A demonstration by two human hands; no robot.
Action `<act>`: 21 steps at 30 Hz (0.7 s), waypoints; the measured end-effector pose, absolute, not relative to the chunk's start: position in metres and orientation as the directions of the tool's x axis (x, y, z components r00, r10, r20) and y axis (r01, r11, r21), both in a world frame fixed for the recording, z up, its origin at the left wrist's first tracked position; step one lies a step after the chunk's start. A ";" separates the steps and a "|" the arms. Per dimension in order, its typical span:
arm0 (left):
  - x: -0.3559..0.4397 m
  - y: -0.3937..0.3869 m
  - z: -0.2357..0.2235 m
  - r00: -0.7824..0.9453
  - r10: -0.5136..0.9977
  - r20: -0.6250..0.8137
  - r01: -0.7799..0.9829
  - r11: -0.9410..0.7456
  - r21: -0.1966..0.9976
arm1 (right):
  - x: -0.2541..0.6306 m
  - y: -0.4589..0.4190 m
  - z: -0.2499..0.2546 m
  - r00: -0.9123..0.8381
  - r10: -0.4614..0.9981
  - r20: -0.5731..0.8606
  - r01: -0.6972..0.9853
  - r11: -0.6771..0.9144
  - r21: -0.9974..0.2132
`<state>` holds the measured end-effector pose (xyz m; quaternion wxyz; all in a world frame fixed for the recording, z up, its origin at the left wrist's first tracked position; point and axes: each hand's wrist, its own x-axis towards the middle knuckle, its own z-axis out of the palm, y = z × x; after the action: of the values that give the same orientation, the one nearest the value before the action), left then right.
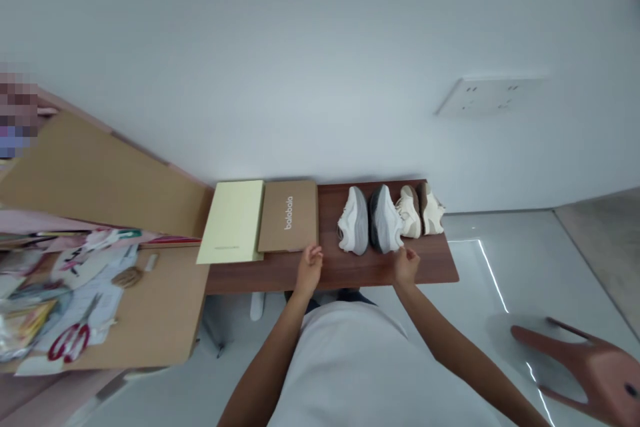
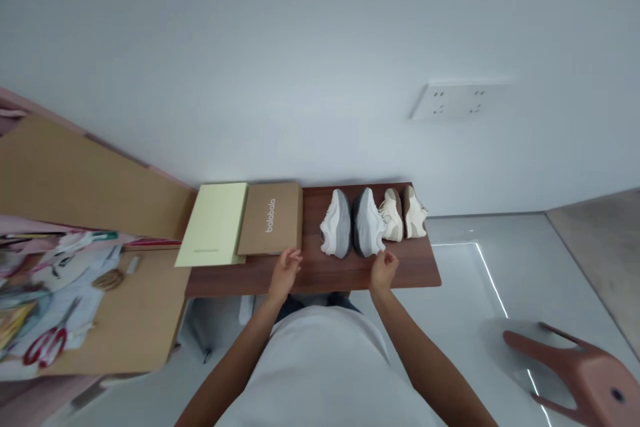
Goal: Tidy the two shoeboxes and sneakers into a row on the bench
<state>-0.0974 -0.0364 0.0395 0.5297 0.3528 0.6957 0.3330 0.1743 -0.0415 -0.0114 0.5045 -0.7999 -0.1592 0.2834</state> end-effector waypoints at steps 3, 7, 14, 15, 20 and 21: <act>-0.159 -0.041 0.049 -0.404 0.881 -0.246 0.378 0.406 0.832 | 0.137 -0.047 0.005 0.749 0.610 -0.259 0.020 -0.411 -0.911; -0.224 -0.025 0.054 -0.477 0.875 -0.085 0.583 0.387 0.714 | 0.056 -0.032 0.020 0.507 0.820 -0.266 0.080 -0.353 -0.932; -0.252 0.022 0.047 -0.357 0.886 -0.296 0.547 0.455 0.703 | -0.046 0.022 0.012 0.284 0.895 -0.343 0.230 -0.411 -0.882; -0.251 0.025 0.046 -0.352 0.877 -0.326 0.544 0.475 0.692 | -0.051 0.025 0.009 0.282 0.888 -0.364 0.223 -0.430 -0.875; -0.242 0.029 0.049 -0.342 0.858 -0.383 0.544 0.513 0.664 | -0.045 0.022 -0.003 0.273 0.895 -0.353 0.153 -0.403 -0.902; -0.239 0.028 0.052 -0.336 0.863 -0.377 0.545 0.504 0.670 | -0.040 0.020 -0.004 0.272 0.904 -0.331 0.134 -0.376 -0.917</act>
<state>-0.2390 0.0278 0.0517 0.3634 0.4472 0.7874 0.2189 -0.0404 0.0201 -0.0044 0.4099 -0.6842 -0.3792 0.4691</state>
